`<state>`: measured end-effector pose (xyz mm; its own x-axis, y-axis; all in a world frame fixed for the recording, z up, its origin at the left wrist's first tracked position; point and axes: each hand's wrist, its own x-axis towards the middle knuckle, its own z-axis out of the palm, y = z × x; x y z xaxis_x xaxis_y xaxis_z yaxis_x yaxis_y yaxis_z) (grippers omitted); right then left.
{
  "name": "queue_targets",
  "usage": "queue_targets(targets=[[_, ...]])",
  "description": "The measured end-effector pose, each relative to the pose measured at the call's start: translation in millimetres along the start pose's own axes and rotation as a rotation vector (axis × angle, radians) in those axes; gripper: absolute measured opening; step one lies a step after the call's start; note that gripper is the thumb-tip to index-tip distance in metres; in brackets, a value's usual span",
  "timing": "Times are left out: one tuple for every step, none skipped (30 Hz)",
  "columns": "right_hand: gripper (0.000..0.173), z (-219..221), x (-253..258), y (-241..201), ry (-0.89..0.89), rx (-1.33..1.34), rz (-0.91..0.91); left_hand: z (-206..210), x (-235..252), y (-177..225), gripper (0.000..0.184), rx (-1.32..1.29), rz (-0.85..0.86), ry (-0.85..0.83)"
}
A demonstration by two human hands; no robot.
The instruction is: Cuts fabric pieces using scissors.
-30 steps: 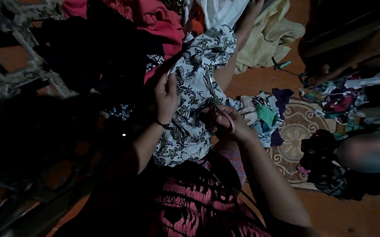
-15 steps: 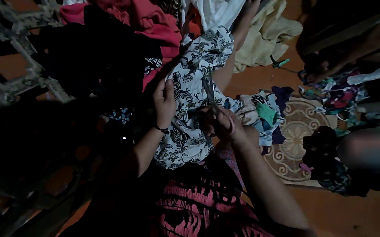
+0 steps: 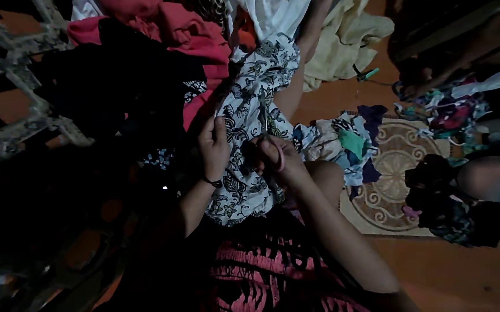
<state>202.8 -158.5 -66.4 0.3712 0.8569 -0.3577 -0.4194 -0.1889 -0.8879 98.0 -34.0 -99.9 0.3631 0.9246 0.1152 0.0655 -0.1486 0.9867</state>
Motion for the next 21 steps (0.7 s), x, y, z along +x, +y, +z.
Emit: queue_targets(targets=[[0.025,4,0,-1,0.027,0.001,0.013,-1,-2,1,0.027,0.015,-0.019,-0.011],[0.023,8,0,-1,0.059,-0.005,0.016,-2,-5,1,0.027,0.019,-0.038,-0.011],[0.021,12,0,-2,0.087,-0.028,0.013,-2,-7,1,0.027,0.027,-0.058,-0.007],[0.019,16,0,-2,0.113,-0.056,0.004,-1,-9,0,0.028,0.023,-0.069,0.005],[0.017,20,0,-2,0.142,-0.080,-0.010,0,-11,-1,0.028,0.016,-0.078,0.018],[0.015,24,0,-1,0.172,-0.096,-0.028,1,-13,-2,0.028,0.010,-0.085,0.025],[0.014,28,0,0,0.199,-0.108,-0.042,2,-15,-1,0.028,0.012,-0.098,0.028],[0.012,31,0,1,0.218,-0.119,-0.050,2,-17,-1,0.027,0.018,-0.119,0.028],[0.012,34,1,2,0.235,-0.121,-0.053,3,-18,-1,0.027,0.020,-0.130,0.029],[0.011,36,1,3,0.249,-0.121,-0.053,3,-19,-3,0.026,0.017,-0.128,0.030],[0.011,38,1,4,0.255,-0.124,-0.052,3,-20,-5,0.025,0.009,-0.122,0.030],[0.011,38,1,5,0.258,-0.130,-0.054,4,-20,-7,0.026,-0.003,-0.118,0.033],[0.011,39,1,6,0.259,-0.127,-0.058,4,-20,-8,0.026,-0.010,-0.116,0.033],[0.011,39,1,6,0.258,-0.123,-0.061,4,-19,-9,0.026,-0.018,-0.120,0.035],[0.011,39,1,7,0.256,-0.117,-0.066,4,-19,-10,0.025,-0.023,-0.132,0.039],[0.012,39,1,7,0.251,-0.110,-0.072,5,-18,-9,0.023,-0.027,-0.143,0.045],[0.012,38,0,8,0.244,-0.108,-0.077,3,-17,-8,0.026,-0.032,-0.155,0.034],[0.013,37,-1,8,0.235,-0.115,-0.082,0,-15,-7,0.039,-0.017,-0.157,0.000],[0.014,35,-3,9,0.226,-0.127,-0.086,-4,-11,-5,0.052,0.033,-0.142,-0.020],[0.015,33,-5,9,0.217,-0.148,-0.097,-8,-6,-2,0.061,0.110,-0.106,-0.023],[0.016,31,-7,10,0.209,-0.174,-0.111,-12,0,2,0.063,0.188,-0.038,-0.033]])
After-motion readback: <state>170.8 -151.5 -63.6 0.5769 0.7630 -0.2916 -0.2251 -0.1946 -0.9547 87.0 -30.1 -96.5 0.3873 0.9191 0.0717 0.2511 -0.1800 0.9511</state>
